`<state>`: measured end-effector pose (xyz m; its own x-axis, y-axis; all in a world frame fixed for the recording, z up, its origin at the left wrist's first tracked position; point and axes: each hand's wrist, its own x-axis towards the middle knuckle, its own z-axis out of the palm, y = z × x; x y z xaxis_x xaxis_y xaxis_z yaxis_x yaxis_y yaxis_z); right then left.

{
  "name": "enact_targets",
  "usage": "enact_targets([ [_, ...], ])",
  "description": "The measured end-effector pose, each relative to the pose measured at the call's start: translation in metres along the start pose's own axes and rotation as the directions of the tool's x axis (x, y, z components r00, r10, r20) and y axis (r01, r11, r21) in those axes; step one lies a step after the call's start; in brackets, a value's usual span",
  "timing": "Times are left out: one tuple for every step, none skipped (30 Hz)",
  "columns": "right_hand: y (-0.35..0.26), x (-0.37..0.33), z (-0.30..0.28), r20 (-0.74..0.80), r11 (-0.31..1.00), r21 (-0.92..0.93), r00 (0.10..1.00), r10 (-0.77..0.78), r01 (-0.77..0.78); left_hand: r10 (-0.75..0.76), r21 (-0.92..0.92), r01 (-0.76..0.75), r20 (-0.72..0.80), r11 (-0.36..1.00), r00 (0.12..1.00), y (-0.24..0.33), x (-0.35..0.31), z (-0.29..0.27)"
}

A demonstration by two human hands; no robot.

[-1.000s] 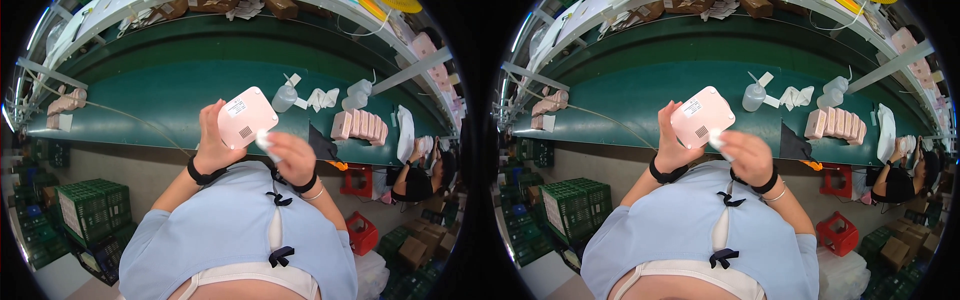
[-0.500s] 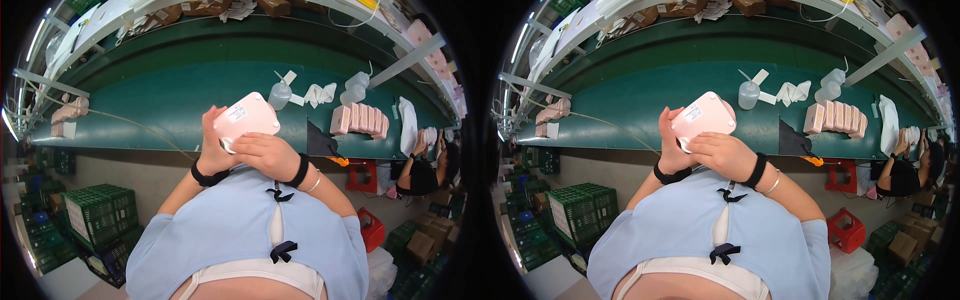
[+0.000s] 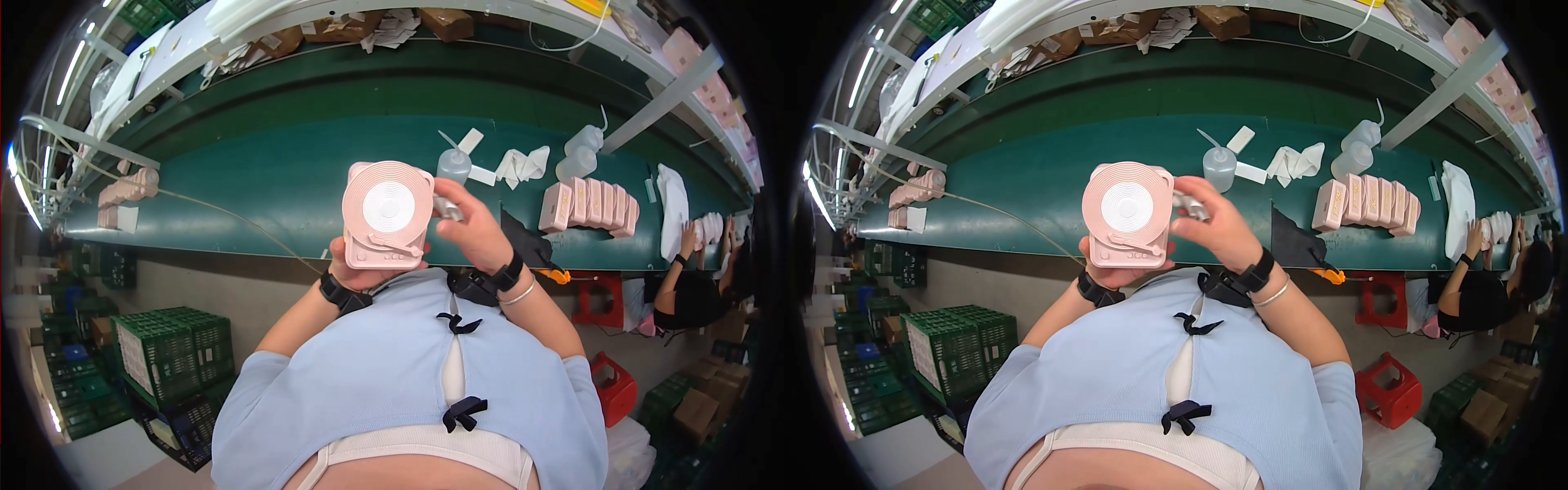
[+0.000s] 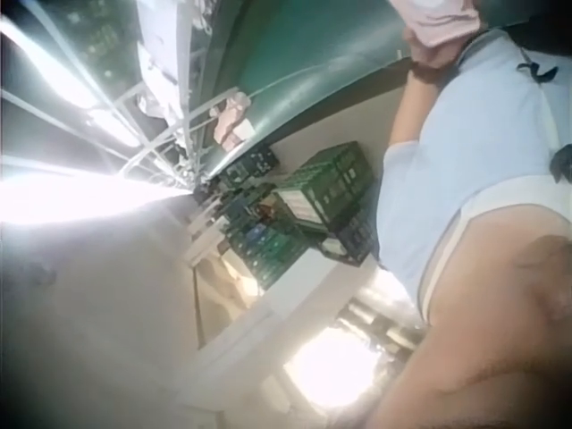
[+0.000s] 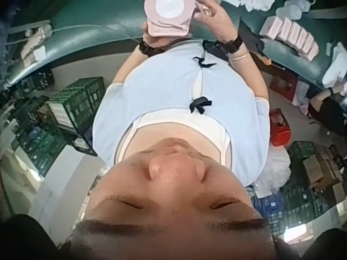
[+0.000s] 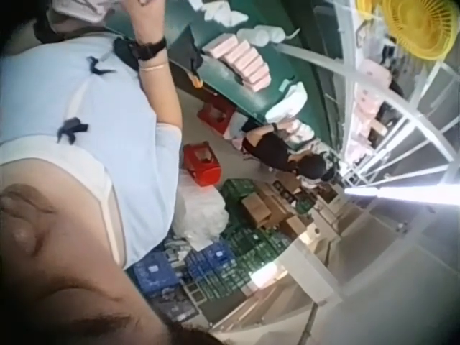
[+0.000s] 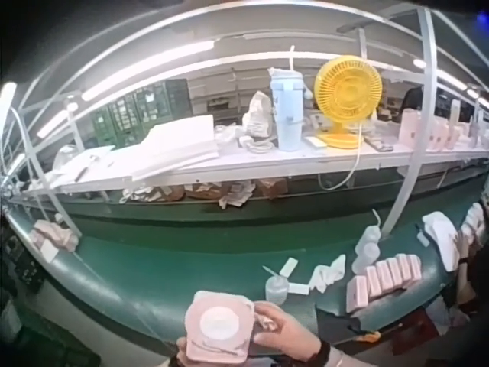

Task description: The person picks up a pink fan, blows air onto it with a nozzle, and wipes the surfaces with a cloth sprayed from a bottle. They then set the fan down and repeat the process with another pink fan.

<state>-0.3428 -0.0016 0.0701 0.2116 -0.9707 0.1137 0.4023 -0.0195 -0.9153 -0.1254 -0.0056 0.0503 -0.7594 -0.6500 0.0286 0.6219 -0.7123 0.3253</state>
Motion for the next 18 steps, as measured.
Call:
enact_targets([
  [-0.002,0.002,0.001,0.003,1.0,0.003,1.0,0.0,0.0,-0.02,-0.002,0.02,-0.013,1.0,1.0,-0.003,0.0,0.001],
  [-0.007,0.005,0.001,0.027,0.993,0.064,0.995,0.1,-0.101,-0.039,-0.006,0.039,-0.026,0.999,0.999,-0.006,0.0,0.001],
  [-0.012,0.007,0.002,0.058,0.972,0.122,0.979,0.197,-0.203,-0.036,-0.006,0.036,-0.029,0.999,0.999,-0.007,-0.001,0.0],
  [-0.014,0.008,0.001,0.094,0.936,0.175,0.952,0.292,-0.304,-0.002,0.061,0.006,-0.066,0.998,0.998,-0.008,-0.003,-0.002],
  [-0.013,0.007,-0.001,0.096,0.936,0.176,0.952,0.29,-0.303,0.031,0.13,-0.018,-0.099,0.991,0.995,-0.008,-0.002,-0.003],
  [-0.011,0.006,-0.003,0.067,0.936,0.207,0.959,0.276,-0.284,0.066,0.2,-0.04,-0.129,0.979,0.989,-0.006,-0.003,-0.003],
  [-0.009,0.005,-0.006,0.039,0.935,0.237,0.964,0.263,-0.265,0.069,0.202,-0.042,-0.13,0.979,0.989,-0.004,-0.004,-0.001],
  [-0.008,0.004,-0.009,0.011,0.933,0.265,0.968,0.251,-0.245,0.143,0.243,-0.105,-0.146,0.964,0.979,0.003,-0.002,0.008],
  [-0.008,0.004,-0.011,0.018,0.932,0.265,0.968,0.252,-0.247,0.219,0.284,-0.168,-0.16,0.944,0.962,0.008,-0.002,0.017],
  [-0.009,0.003,-0.013,0.015,0.98,0.125,0.988,0.154,-0.155,0.295,0.326,-0.228,-0.171,0.917,0.94,0.011,-0.002,0.023],
  [-0.009,0.003,-0.015,0.028,0.998,-0.016,0.998,0.057,-0.056,0.303,0.328,-0.235,-0.173,0.915,0.937,0.01,-0.002,0.025],
  [-0.009,0.002,-0.016,0.055,0.987,-0.154,0.998,-0.04,0.048,0.374,0.509,-0.223,-0.216,0.831,0.902,0.006,-0.002,0.027],
  [-0.011,0.001,-0.015,0.063,0.987,-0.152,0.997,-0.037,0.046,0.449,0.669,-0.186,-0.243,0.72,0.86,0.003,-0.001,0.029],
  [-0.015,0.0,-0.014,0.098,0.97,-0.215,0.991,-0.093,0.113,0.528,0.802,-0.128,-0.256,0.584,0.81,0.001,-0.002,0.031],
  [-0.021,-0.001,-0.013,0.137,0.944,-0.275,0.98,-0.147,0.18,0.538,0.803,-0.131,-0.259,0.582,0.802,0.0,-0.003,0.033],
  [-0.026,-0.002,-0.012,0.178,0.911,-0.33,0.964,-0.199,0.249,0.587,0.882,-0.145,-0.168,0.449,0.792,0.0,-0.004,0.036],
  [-0.03,-0.003,-0.014,0.188,0.912,-0.326,0.963,-0.195,0.249,0.619,0.94,-0.156,-0.072,0.305,0.782,0.0,-0.005,0.04],
  [-0.035,-0.004,-0.018,0.14,0.893,-0.363,0.963,-0.229,0.265,0.636,0.975,-0.162,0.027,0.154,0.771,0.001,-0.007,0.044],
])
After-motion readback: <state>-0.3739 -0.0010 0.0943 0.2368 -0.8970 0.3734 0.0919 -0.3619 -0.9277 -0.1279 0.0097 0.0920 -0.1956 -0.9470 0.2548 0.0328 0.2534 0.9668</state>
